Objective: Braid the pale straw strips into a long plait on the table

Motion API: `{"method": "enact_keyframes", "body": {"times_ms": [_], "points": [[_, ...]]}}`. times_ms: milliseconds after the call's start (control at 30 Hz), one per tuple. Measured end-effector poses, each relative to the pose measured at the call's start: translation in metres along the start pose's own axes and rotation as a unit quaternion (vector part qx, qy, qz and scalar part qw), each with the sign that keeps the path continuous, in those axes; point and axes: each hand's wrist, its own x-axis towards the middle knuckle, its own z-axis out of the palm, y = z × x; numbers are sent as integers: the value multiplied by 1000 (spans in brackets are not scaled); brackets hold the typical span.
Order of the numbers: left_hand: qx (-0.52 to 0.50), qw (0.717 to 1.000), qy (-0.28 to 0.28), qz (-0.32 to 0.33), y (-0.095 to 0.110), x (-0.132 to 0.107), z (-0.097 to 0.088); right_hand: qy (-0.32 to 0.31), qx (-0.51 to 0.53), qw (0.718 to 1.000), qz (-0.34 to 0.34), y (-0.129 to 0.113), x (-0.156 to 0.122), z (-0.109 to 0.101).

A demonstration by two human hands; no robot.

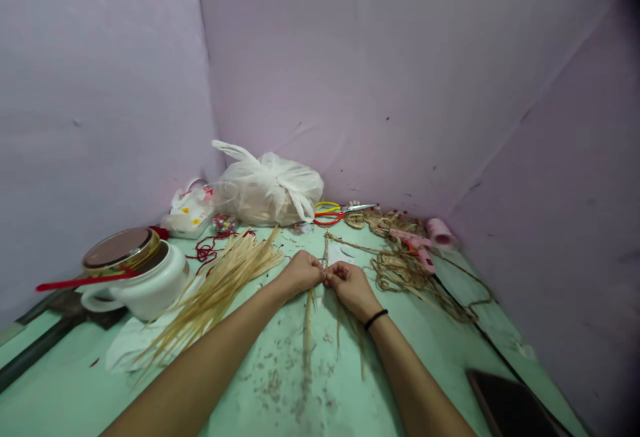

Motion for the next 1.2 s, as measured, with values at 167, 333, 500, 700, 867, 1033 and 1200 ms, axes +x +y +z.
{"method": "enact_keyframes", "body": {"times_ms": [167,333,500,700,867,1033,1200], "points": [[-16,999,-12,41,-3,0,-2,9,47,999,-12,-3,-3,2],[-8,998,17,52,-1,-5,-3,56,-24,998,-32,-9,-9,7],[-2,998,28,61,0,-3,-1,107,-189,976,-30,-22,-12,1],[16,998,37,40,-1,-1,-1,61,-94,988,103,-35,-16,-7],[-11,999,37,-21,7,-6,-3,20,-2,990,137,-40,-21,3],[-44,997,3,-66,15,-12,-9,0,-1,995,104,-37,-23,12],[-77,995,-33,-57,15,-14,-16,-46,-7,998,46,-32,-21,7]]}}
